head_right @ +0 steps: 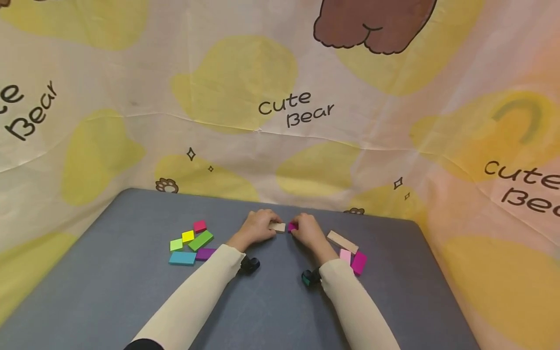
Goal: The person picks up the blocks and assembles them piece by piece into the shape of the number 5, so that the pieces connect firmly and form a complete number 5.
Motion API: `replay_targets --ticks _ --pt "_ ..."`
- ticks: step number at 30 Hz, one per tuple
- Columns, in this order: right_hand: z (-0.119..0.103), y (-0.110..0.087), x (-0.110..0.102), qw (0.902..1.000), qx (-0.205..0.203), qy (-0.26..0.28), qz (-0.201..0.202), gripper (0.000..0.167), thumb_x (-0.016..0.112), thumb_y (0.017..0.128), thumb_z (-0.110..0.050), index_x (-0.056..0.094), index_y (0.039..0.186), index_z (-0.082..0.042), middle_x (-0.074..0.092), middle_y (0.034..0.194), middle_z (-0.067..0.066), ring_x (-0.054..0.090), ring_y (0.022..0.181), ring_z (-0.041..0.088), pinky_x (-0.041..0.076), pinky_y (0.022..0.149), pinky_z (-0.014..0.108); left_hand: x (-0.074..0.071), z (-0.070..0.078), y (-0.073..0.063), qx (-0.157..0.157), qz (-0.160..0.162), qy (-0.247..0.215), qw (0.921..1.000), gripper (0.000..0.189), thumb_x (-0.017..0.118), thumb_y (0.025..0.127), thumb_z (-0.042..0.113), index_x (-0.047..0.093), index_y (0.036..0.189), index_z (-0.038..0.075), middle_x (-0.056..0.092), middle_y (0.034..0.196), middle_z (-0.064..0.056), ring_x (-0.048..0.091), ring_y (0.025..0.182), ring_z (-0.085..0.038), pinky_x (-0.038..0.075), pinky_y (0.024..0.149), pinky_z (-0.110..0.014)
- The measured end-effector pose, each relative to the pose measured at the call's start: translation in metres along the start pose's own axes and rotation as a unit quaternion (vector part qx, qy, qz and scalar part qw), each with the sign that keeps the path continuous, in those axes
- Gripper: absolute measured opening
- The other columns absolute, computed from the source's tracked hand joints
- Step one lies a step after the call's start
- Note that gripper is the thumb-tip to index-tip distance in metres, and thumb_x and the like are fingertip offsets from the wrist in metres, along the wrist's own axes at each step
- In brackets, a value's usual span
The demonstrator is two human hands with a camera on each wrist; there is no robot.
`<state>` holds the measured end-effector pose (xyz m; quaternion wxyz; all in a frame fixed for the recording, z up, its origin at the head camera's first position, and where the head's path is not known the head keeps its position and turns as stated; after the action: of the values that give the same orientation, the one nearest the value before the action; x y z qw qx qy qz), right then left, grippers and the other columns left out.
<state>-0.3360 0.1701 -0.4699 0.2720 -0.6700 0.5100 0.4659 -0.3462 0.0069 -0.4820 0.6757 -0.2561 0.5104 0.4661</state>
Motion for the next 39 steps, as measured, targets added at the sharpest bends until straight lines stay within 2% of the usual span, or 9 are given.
replay_targets --ticks 8,14,30,39 --pt "0.0004 -0.0002 0.0026 0.9999 -0.005 -0.001 0.009 0.018 0.073 0.080 -0.005 0.074 0.098 -0.002 0.065 0.087 0.010 0.058 0.075 0.019 0.049 0.068 0.035 0.0034 0.0031 0.0020 -0.004 -0.006 -0.014 0.9999 0.029 0.066 0.085 0.019 0.071 0.113 0.024 0.066 0.114 0.002 0.059 0.101 -0.023 0.040 0.084 -0.044" --pt "0.0003 -0.0001 0.0033 0.9999 -0.011 0.005 0.012 0.019 0.072 0.081 -0.005 0.073 0.099 -0.001 0.066 0.090 0.011 0.059 0.077 0.019 0.050 0.069 0.035 0.0052 0.0053 0.0032 -0.008 -0.008 -0.022 0.9997 0.030 0.066 0.085 0.018 0.071 0.115 0.024 0.066 0.116 0.001 0.059 0.103 -0.023 0.040 0.086 -0.045" --pt "0.0000 0.0007 0.0050 0.9998 -0.010 -0.006 0.014 0.019 0.072 0.082 -0.006 0.073 0.100 -0.002 0.067 0.093 0.012 0.061 0.081 0.022 0.051 0.072 0.037 0.0028 0.0066 0.0018 -0.010 -0.005 -0.035 0.9993 0.029 0.067 0.087 0.019 0.071 0.115 0.023 0.065 0.114 0.001 0.057 0.101 -0.022 0.036 0.081 -0.039" --pt "-0.0019 -0.0012 0.0031 0.9999 -0.011 -0.007 0.011 0.021 0.072 0.082 -0.006 0.073 0.102 -0.002 0.065 0.091 0.011 0.060 0.079 0.021 0.050 0.071 0.037 0.0037 0.0073 0.0009 -0.013 0.000 -0.034 0.9993 0.027 0.067 0.088 0.020 0.071 0.114 0.024 0.065 0.115 0.001 0.056 0.100 -0.021 0.038 0.082 -0.040"
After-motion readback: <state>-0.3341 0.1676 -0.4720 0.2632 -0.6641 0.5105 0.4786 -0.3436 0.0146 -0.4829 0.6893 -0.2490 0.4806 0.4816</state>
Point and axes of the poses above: each hand's wrist, its own y-axis towards the middle knuckle, its own x-axis out of the palm, z = x × y, the point moved 3 cm from there along y, towards the middle knuckle
